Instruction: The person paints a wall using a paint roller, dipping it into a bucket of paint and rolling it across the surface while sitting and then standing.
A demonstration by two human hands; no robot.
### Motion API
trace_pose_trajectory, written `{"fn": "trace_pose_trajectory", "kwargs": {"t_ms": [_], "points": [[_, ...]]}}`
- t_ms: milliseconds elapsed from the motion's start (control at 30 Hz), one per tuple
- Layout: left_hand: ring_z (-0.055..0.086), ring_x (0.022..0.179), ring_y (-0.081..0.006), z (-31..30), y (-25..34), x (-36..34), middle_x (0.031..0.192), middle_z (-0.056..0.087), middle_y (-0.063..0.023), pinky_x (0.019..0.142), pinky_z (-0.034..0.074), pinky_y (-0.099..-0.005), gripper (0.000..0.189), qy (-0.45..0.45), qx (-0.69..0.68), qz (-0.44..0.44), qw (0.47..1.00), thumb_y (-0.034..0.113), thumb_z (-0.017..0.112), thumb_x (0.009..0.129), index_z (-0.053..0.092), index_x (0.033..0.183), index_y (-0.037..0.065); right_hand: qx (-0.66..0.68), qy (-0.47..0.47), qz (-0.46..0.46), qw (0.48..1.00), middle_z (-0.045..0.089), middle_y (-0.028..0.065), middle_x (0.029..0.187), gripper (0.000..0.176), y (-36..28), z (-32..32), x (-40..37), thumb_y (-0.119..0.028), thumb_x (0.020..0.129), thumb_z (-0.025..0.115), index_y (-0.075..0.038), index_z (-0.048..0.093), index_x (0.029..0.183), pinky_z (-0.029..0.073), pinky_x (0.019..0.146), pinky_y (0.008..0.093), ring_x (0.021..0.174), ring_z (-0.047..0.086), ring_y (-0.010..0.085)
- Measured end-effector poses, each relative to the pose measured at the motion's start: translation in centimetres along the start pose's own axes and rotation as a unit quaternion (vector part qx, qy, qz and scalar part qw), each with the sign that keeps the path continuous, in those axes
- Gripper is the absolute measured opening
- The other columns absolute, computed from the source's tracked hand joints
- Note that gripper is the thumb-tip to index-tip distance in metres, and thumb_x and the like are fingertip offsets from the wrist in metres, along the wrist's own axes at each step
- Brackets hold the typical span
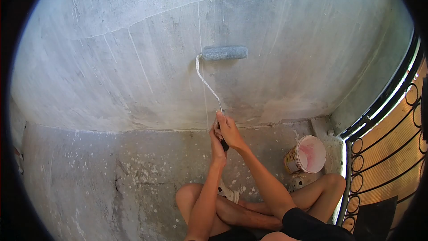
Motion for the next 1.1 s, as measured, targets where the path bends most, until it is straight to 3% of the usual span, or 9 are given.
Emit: {"fn": "trace_pose_trajectory", "kwargs": {"t_ms": [133,200,233,300,400,533,667,933,1100], "points": [[0.054,0.093,-0.0095,0.8,0.5,-0.5,0.105,0.052,0.0006,0.073,0.046,-0.0274,0.063,0.009,0.023,-0.014,1.000,0.064,0.028,0.095,0.034,0.140,0.019,-0.142,0.115,-0.084,0.979,0.046,0.0047,0.063,0.038,-2.8,-0.5,0.1,-0.036,0.100,0.045,0.000,0.050,0.090,0.039,0.051,0.0327,0.056,0.046,0.0126],[0.050,0.066,-0.0068,1.2,0.6,-0.6,0.080,0.053,0.0022,0.055,0.040,-0.0260,0.062,-0.065,0.088,-0.020,0.994,0.064,0.023,0.096,0.047,0.125,0.014,-0.167,0.138,-0.120,0.969,0.046,0.0044,0.064,0.032,-6.1,0.3,1.2,-0.031,0.100,0.045,0.000,0.051,0.093,0.038,0.051,0.0311,0.055,0.045,0.0127],[0.050,0.066,-0.0068,1.3,0.6,-0.7,0.080,0.053,0.0022,0.055,0.040,-0.0260,0.062,-0.065,0.088,-0.021,0.994,0.064,0.023,0.096,0.047,0.125,0.014,-0.190,0.162,-0.154,0.956,0.047,0.0041,0.065,0.026,-7.8,0.6,1.8,-0.025,0.100,0.046,0.000,0.052,0.095,0.037,0.050,0.0295,0.054,0.043,0.0127],[0.035,0.047,-0.0065,2.4,1.7,-1.4,0.057,0.041,0.0046,0.044,0.028,-0.0247,0.060,-0.076,0.092,0.009,0.993,0.063,0.022,0.097,0.053,0.099,0.012,-0.259,0.154,-0.219,0.928,0.049,0.0086,0.065,0.022,-9.9,1.6,3.3,-0.022,0.099,0.048,0.000,0.053,0.098,0.038,0.051,0.0318,0.054,0.045,0.0172],[0.035,0.043,-0.0069,2.3,3.7,-0.9,0.052,0.038,0.0033,0.042,0.025,-0.0228,0.056,-0.058,0.060,0.017,0.996,0.052,0.019,0.102,0.050,0.078,0.012,-0.344,0.157,-0.281,0.882,0.052,0.0161,0.066,0.017,-12.5,3.3,3.9,-0.016,0.097,0.050,0.000,0.054,0.101,0.038,0.052,0.0357,0.053,0.046,0.0257],[0.032,0.044,-0.0061,2.5,4.9,-0.4,0.053,0.037,0.0035,0.042,0.024,-0.0237,0.049,-0.086,0.075,0.070,0.991,0.047,0.026,0.103,0.047,0.077,0.011,-0.387,0.198,-0.345,0.832,0.053,0.0183,0.064,0.013,-14.1,4.3,4.3,-0.012,0.094,0.055,0.000,0.053,0.100,0.038,0.050,0.0377,0.052,0.048,0.0313],[0.031,0.045,-0.0060,2.2,5.5,-0.1,0.053,0.035,0.0036,0.043,0.023,-0.0242,0.045,-0.094,0.090,0.081,0.988,0.043,0.032,0.103,0.044,0.074,0.010,-0.362,0.214,-0.371,0.828,0.050,0.0161,0.057,0.012,-14.4,4.6,4.3,-0.011,0.093,0.057,0.001,0.054,0.095,0.036,0.046,0.0368,0.045,0.045,0.0266],[0.030,0.043,-0.0070,0.3,2.2,0.3,0.052,0.035,0.0032,0.042,0.023,-0.0260,0.051,-0.041,0.105,0.044,0.993,0.051,0.035,0.100,0.043,0.070,0.011,-0.261,0.199,-0.273,0.904,0.043,0.0146,0.050,0.018,-10.0,2.6,4.3,-0.009,0.088,0.058,0.004,0.054,0.075,0.035,0.042,0.0329,0.040,0.039,0.0153],[0.032,0.038,-0.0096,-2.0,-2.3,1.0,0.050,0.039,0.0011,0.039,0.024,-0.0279,0.051,0.054,0.080,-0.019,0.995,0.048,0.030,0.099,0.046,0.070,0.010,-0.292,0.210,-0.278,0.891,0.049,0.0157,0.049,0.017,-6.1,1.0,2.8,-0.008,0.085,0.059,0.002,0.054,0.072,0.039,0.044,0.0348,0.040,0.050,0.0253]]}}
Point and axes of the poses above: each hand's wrist, its own x-axis towards the middle knuckle, its own z-axis out of the palm, y = z × x, the point moved 7 cm from there along x, towards the middle knuckle
